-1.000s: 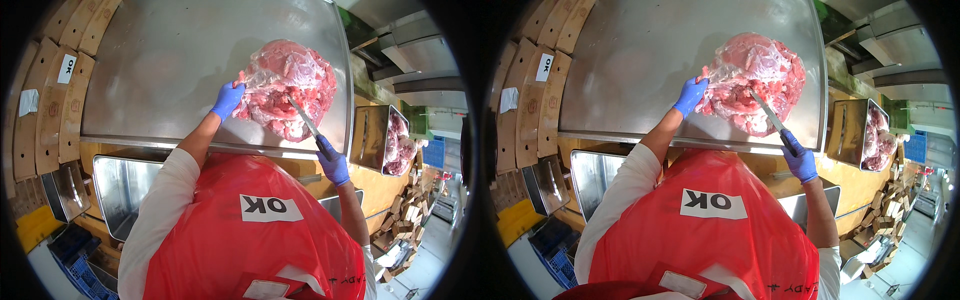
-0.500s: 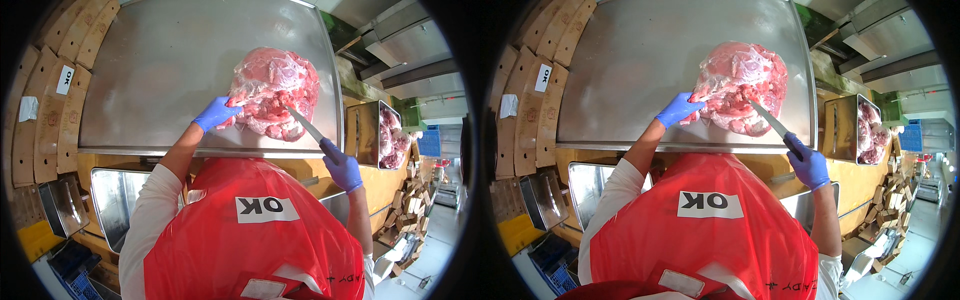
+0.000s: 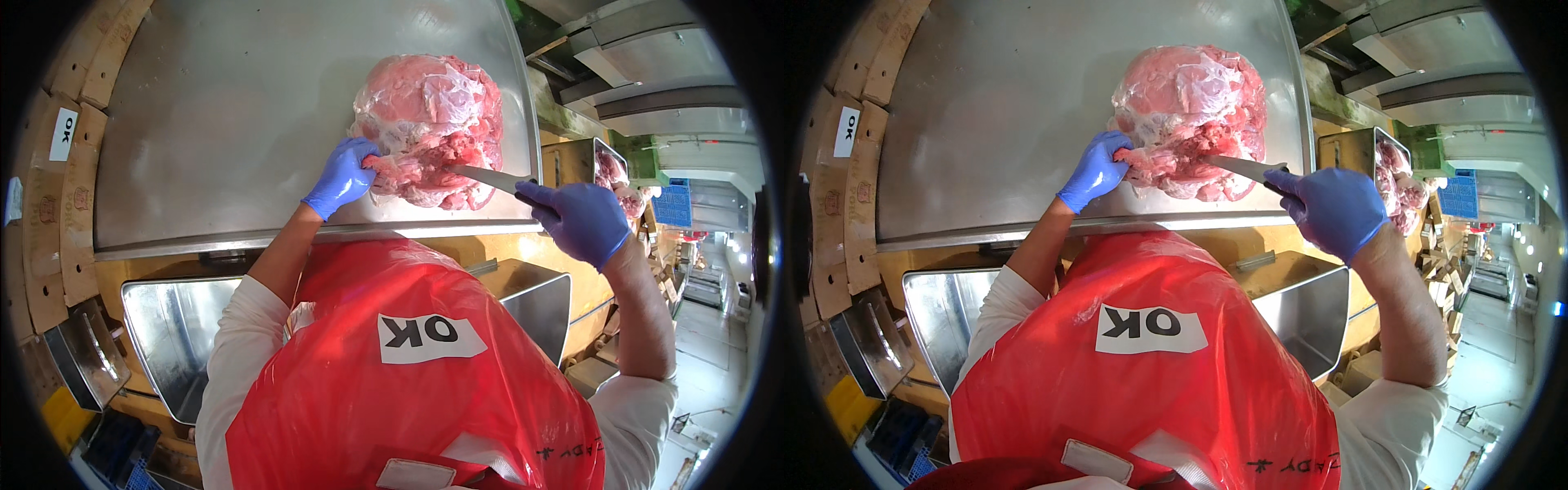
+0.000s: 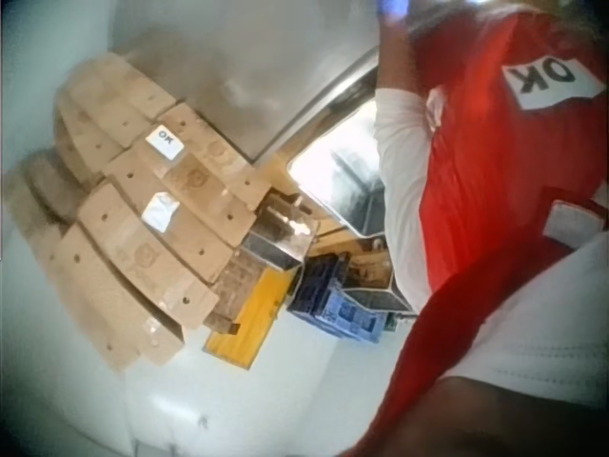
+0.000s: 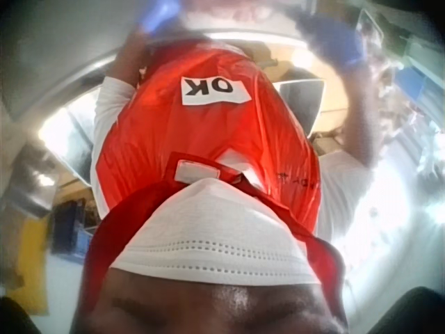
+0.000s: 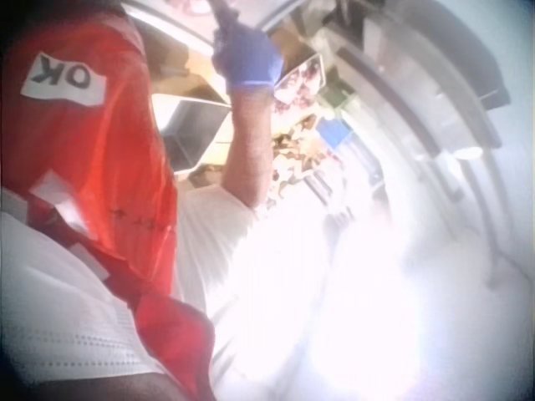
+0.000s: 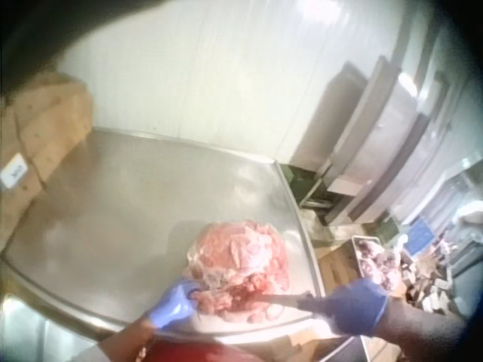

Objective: The person uses a knife to trim fat and connective tissue from a large piece of raw meat on a stainless steel table. They repeatedly reposition the meat and remove trimmed pieces by hand.

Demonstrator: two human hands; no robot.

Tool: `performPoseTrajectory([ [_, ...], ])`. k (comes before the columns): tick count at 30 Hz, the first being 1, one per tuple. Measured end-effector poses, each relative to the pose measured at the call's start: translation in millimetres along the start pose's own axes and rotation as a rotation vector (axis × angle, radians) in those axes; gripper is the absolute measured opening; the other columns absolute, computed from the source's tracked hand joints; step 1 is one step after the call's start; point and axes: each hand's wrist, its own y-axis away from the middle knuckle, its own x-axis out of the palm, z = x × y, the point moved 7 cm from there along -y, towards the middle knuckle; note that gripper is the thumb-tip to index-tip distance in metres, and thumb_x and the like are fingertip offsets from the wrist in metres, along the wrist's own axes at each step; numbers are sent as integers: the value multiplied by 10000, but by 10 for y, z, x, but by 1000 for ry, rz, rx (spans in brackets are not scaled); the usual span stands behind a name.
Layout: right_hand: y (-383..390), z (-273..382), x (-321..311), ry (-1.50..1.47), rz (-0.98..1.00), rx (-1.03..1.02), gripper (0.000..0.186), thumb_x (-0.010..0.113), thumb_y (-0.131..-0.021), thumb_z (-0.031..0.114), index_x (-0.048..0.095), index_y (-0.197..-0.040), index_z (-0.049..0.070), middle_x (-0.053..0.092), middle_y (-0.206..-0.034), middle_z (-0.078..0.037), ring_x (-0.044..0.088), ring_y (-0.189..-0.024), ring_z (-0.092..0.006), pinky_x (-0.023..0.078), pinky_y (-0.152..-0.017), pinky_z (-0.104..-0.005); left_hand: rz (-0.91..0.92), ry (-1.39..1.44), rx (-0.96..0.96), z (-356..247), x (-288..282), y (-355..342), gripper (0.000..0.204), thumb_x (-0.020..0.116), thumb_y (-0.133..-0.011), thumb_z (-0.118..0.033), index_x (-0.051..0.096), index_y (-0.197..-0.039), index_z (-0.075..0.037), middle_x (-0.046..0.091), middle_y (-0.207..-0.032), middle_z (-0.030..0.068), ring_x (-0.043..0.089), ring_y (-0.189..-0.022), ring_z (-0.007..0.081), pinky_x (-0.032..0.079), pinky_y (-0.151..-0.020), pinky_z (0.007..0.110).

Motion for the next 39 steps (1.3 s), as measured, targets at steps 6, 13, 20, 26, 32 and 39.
performPoseTrajectory([
  [6, -387, 209, -287, 262, 129, -52, 349, 696, -1041, 311, 760, -1384, 308, 780, -868, -125, 754, -835, -370, 579, -762, -496, -71, 99, 65, 58, 31, 92, 190, 667, -775, 3, 719, -955, -27, 700, -954, 144, 630, -982, 418, 501, -958, 479],
  [13, -635, 216, 53, 211, 233, -61, 339, 666, -1043, 283, 749, -1372, 274, 768, -886, -158, 759, -824, -396, 599, -769, -531, -59, 95, 114, 55, 105, 117, 177, 707, -827, -9, 713, -1002, -33, 730, -1049, 129, 667, -979, 354, 533, -928, 439],
  [20, -218, -162, 808, -109, -13, -32, 456, 655, -1060, 331, 632, -1515, 343, 769, -884, -169, 761, -805, -406, 600, -715, -560, 118, 725, -674, 238, 172, 308, 271, 623, -913, 32, 719, -1158, -36, 691, -941, 83, 683, -724, 186, 551, -626, 350],
  [26, -47, -440, 1670, -422, -228, -2, 558, 727, -1022, 271, 612, -1561, 358, 769, -892, -204, 759, -783, -418, 614, -700, -513, 95, 612, -644, 389, 145, 314, 318, 666, -937, -15, 716, -1251, -20, 684, -773, 38, 636, -555, 116, 472, -469, 299],
  [32, -59, -321, 2697, -999, -453, -7, 581, 759, -1020, 108, 608, -1578, 171, 794, -1272, -199, 804, -1136, -312, 631, -916, -372, 178, 607, -642, 358, 221, 303, 294, 666, -1018, -67, 663, -1303, 4, 708, -739, 77, 682, -540, 154, 419, -429, 265],
  [39, 24, -190, 3262, -1036, -630, 38, 560, 782, -1004, 79, 643, -1543, 145, 787, -1301, -194, 789, -1186, -285, 629, -946, -360, 351, 484, -651, 88, 91, 313, 300, 749, -1005, -163, 669, -1263, -32, 765, -924, 127, 733, -751, 218, 549, -620, 313],
])
